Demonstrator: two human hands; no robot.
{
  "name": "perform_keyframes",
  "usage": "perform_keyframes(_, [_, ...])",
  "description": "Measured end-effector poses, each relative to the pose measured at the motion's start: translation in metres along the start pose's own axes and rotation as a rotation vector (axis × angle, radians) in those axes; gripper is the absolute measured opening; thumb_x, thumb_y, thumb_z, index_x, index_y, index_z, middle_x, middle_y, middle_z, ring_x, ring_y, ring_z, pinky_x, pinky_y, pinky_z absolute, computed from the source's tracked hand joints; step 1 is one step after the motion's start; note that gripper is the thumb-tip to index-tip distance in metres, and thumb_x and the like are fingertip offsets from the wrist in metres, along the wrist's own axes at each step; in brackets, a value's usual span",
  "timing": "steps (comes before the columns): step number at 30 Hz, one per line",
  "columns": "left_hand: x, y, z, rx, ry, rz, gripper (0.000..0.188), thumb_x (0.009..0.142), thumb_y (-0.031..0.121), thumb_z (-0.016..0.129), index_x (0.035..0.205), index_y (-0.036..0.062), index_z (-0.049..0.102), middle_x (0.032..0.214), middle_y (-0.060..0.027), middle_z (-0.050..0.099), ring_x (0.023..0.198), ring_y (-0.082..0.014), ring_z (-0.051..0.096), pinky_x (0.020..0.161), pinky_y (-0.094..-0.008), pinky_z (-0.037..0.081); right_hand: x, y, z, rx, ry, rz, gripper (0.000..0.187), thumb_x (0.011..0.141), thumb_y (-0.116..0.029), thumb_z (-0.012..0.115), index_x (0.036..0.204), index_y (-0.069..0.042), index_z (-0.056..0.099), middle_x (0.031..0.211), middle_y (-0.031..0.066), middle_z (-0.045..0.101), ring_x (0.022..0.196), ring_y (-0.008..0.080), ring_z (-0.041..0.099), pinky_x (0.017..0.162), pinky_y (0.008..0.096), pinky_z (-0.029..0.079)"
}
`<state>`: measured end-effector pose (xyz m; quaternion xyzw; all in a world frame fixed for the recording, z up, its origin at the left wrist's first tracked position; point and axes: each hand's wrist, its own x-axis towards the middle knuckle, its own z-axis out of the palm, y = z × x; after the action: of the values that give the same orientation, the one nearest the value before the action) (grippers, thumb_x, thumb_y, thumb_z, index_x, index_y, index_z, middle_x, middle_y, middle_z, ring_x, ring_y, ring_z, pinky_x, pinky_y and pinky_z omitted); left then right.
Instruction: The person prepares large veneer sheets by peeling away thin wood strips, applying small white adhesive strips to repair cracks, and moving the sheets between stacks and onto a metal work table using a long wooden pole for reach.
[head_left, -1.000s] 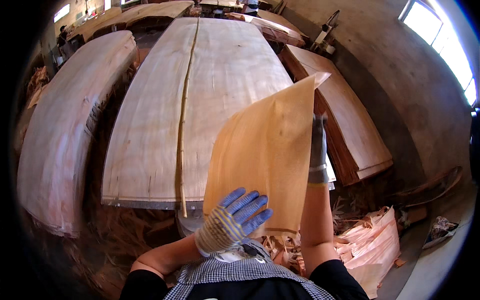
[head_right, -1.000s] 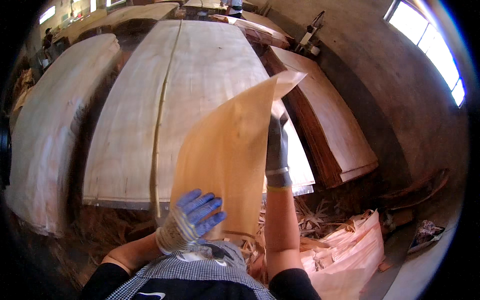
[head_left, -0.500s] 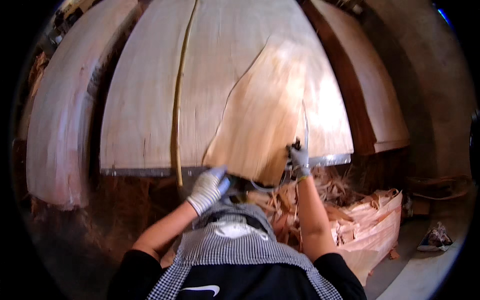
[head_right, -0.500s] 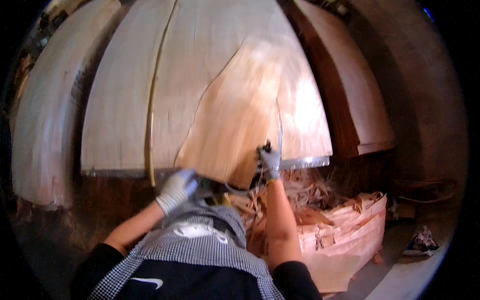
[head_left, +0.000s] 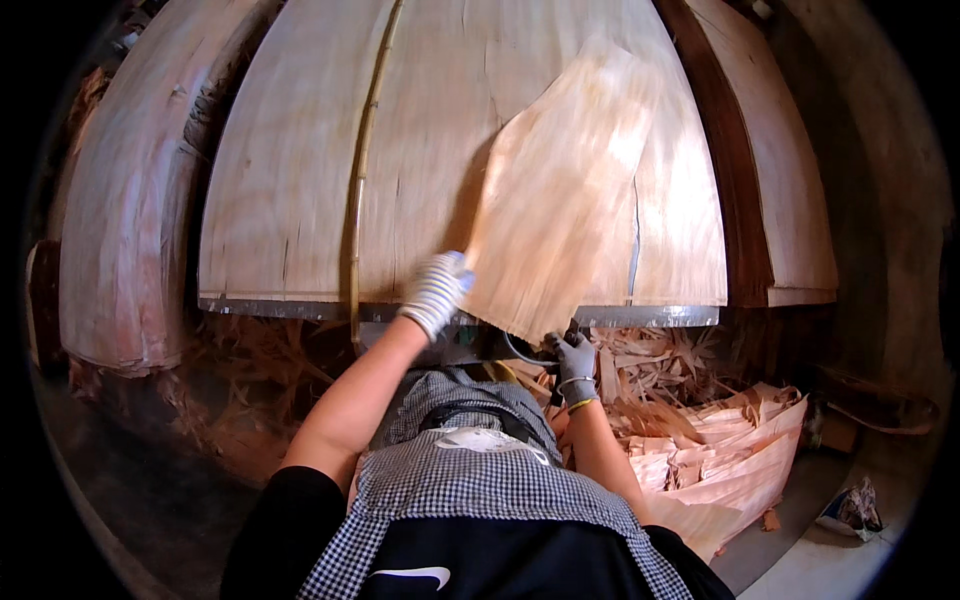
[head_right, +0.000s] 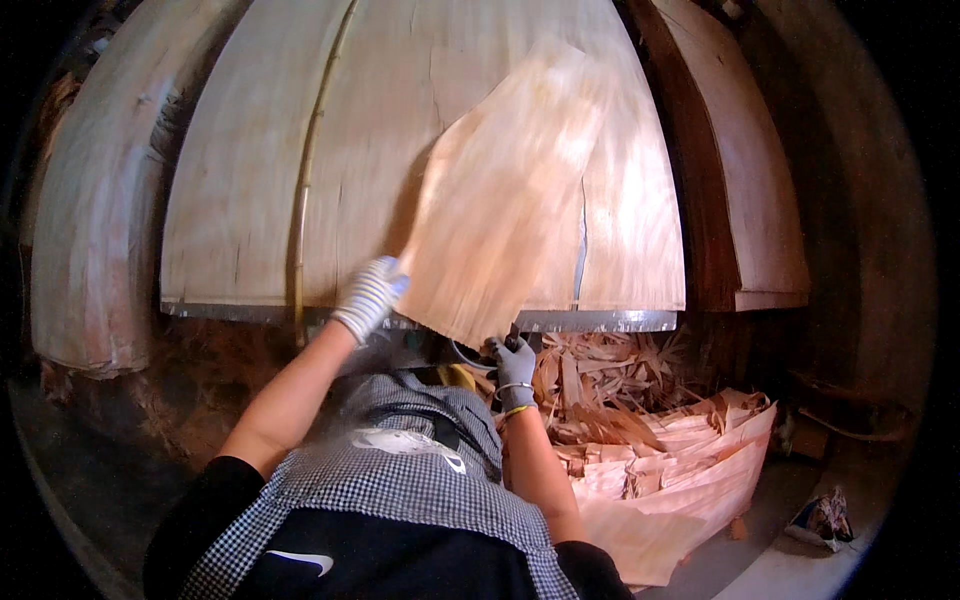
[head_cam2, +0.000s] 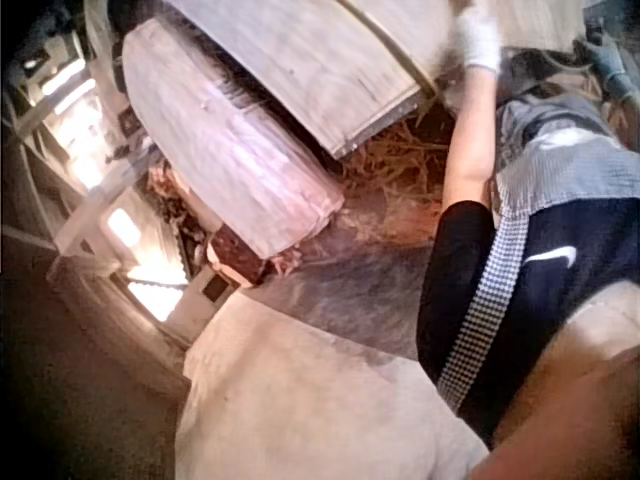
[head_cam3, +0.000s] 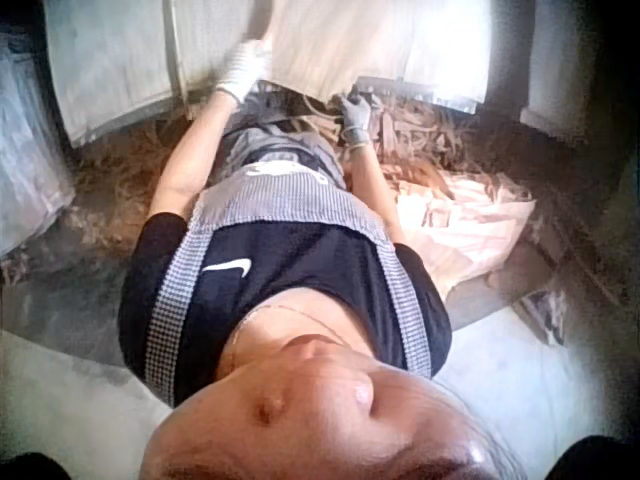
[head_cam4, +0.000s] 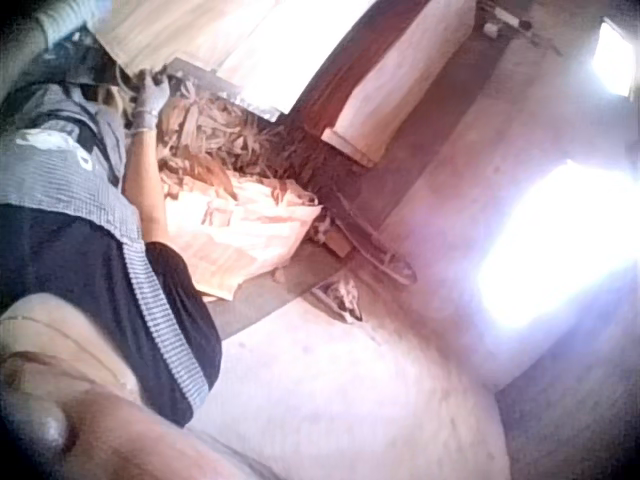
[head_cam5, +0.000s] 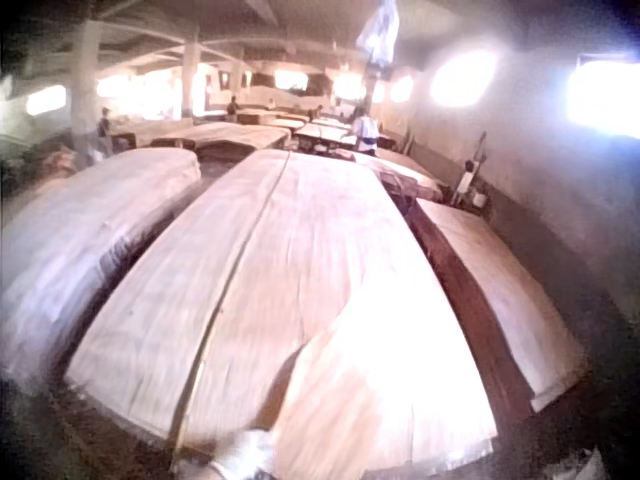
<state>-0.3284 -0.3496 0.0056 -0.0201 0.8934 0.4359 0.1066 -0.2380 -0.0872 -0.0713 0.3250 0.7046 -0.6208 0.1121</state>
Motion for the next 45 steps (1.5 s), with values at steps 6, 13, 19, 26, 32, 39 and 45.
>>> perform_keyframes(6, [-0.032, 0.075, 0.008, 0.113, -0.184, 0.267, 0.032, 0.084, 0.03, 0.047, 0.078, 0.0017, 0.059, 0.075, -0.0197, 0.059, 0.071, -0.0357, 0.057, 0.066, -0.044, 0.044, -0.008, -0.014, -0.012, -0.037, 0.057, -0.139, 0.008, 0.076, -0.003, 0.06, 0.082, 0.001, 0.058, 0.071, 0.0042, 0.06, 0.049, 0.0108, 0.053, 0.039, 0.0234, 0.042])
perform_keyframes(13, [-0.028, -0.024, 0.004, -0.124, 0.141, -0.079, 0.03, 0.079, 0.023, 0.057, 0.098, 0.0004, 0.059, 0.093, -0.0196, 0.061, 0.085, -0.0333, 0.059, 0.073, -0.0387, 0.046, 0.031, -0.057, -0.038, -0.266, 0.158, -0.43, 0.027, 0.07, 0.003, 0.055, 0.097, 0.004, 0.059, 0.073, 0.0025, 0.06, 0.062, 0.0097, 0.053, 0.056, 0.0237, 0.045])
perform_keyframes(19, [0.012, -0.028, 0.001, 0.174, 0.103, -0.013, 0.061, 0.075, 0.012, 0.062, 0.13, 0.0089, 0.036, 0.1, -0.0197, 0.06, 0.09, -0.0314, 0.058, 0.08, -0.0359, 0.046, 0.086, -0.076, -0.036, -0.07, 0.086, -0.234, 0.013, 0.071, -0.007, 0.062, 0.08, 0.003, 0.061, 0.064, 0.005, 0.059, 0.052, 0.0121, 0.053, 0.048, 0.0265, 0.044])
perform_keyframes(26, [0.007, -0.004, -0.012, 0.359, -0.234, -0.144, 0.068, 0.078, 0.021, 0.059, 0.136, 0.02, 0.025, 0.101, -0.0208, 0.058, 0.089, -0.0332, 0.058, 0.079, -0.0414, 0.046, 0.098, -0.057, -0.041, -0.327, 0.172, -0.237, 0.026, 0.07, -0.019, 0.068, 0.078, 0.005, 0.062, 0.063, 0.0078, 0.06, 0.057, 0.0155, 0.054, 0.056, 0.0301, 0.043])
perform_keyframes(32, [0.009, -0.01, -0.006, 0.402, -0.285, -0.086, 0.063, 0.079, 0.025, 0.057, 0.135, 0.0179, 0.028, 0.094, -0.0215, 0.06, 0.084, -0.0329, 0.059, 0.076, -0.043, 0.046, 0.09, -0.054, -0.042, -0.482, 0.287, -0.348, 0.029, 0.069, -0.024, 0.068, 0.08, 0.003, 0.061, 0.068, 0.0144, 0.062, 0.06, 0.025, 0.057, 0.06, 0.0335, 0.044])
perform_keyframes(39, [0.042, -0.014, -0.031, 0.572, 0.097, 0.116, 0.047, 0.078, 0.029, 0.056, 0.121, 0.0106, 0.048, 0.107, -0.0135, 0.056, 0.096, -0.0306, 0.054, 0.082, -0.0432, 0.042, 0.036, -0.095, -0.014, -0.49, 0.465, -0.538, 0.022, 0.081, -0.014, 0.053, 0.1, -0.003, 0.055, 0.092, 0.0173, 0.059, 0.081, 0.0297, 0.057, 0.069, 0.0341, 0.046])
perform_keyframes(45, [0.145, -0.001, -0.01, 0.638, 0.149, 0.883, 0.032, 0.078, 0.016, 0.05, 0.108, 0.0074, 0.057, 0.109, -0.012, 0.056, 0.102, -0.0289, 0.051, 0.09, -0.0412, 0.039, 0.018, -0.124, 0.118, -0.297, -0.079, -0.168, 0.023, 0.082, -0.023, 0.057, 0.084, 0.0, 0.058, 0.066, 0.02, 0.058, 0.063, 0.036, 0.057, 0.058, 0.0392, 0.045])
